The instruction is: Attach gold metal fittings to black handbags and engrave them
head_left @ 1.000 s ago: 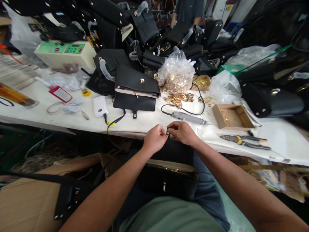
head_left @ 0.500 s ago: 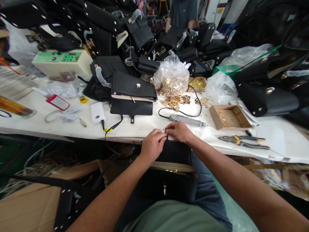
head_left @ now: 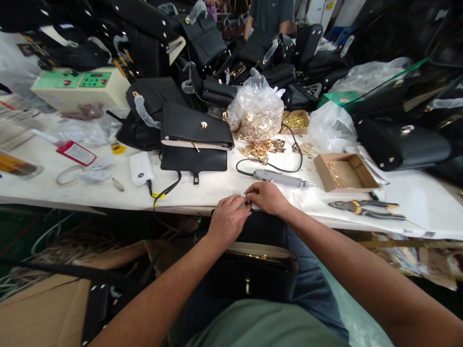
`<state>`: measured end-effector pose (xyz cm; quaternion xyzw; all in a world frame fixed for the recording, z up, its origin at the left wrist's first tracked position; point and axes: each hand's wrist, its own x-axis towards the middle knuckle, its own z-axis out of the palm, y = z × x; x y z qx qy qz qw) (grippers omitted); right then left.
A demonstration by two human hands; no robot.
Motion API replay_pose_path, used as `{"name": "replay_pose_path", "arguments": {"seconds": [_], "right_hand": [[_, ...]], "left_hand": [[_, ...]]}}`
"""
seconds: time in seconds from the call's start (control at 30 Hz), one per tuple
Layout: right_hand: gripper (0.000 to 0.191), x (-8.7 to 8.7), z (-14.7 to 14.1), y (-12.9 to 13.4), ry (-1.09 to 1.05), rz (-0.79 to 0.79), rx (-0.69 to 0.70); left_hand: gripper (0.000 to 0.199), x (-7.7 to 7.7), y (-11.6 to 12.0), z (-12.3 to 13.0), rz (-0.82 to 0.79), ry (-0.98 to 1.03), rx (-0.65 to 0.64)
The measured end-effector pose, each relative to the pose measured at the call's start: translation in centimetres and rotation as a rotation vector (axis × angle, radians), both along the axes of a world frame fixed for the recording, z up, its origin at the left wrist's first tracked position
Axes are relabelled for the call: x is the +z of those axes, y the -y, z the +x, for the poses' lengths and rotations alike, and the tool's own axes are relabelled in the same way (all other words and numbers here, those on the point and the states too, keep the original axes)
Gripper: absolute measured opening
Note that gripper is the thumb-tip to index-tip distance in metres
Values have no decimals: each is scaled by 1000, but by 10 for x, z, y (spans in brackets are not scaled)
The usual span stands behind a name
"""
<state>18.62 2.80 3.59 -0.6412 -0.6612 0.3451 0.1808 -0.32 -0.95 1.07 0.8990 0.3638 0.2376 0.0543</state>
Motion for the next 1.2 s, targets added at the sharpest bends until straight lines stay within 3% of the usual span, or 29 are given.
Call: {"name": "replay_pose_path", "arguments": {"seconds": [0.27, 0.6, 1.03, 1.2], "right_hand": [[18, 3, -2, 4, 216, 84, 10], [13, -14, 12, 12, 48, 238, 21], [17, 0, -3, -1, 185, 28, -53], [16, 6, -6, -3, 178, 46, -70]], "left_hand": [[26, 2, 4, -3, -63, -77, -9], [24, 4, -1, -5, -62, -91, -32], [26, 5, -15, -13, -54, -102, -108], [29, 9, -16, -14, 18, -116, -110]]}}
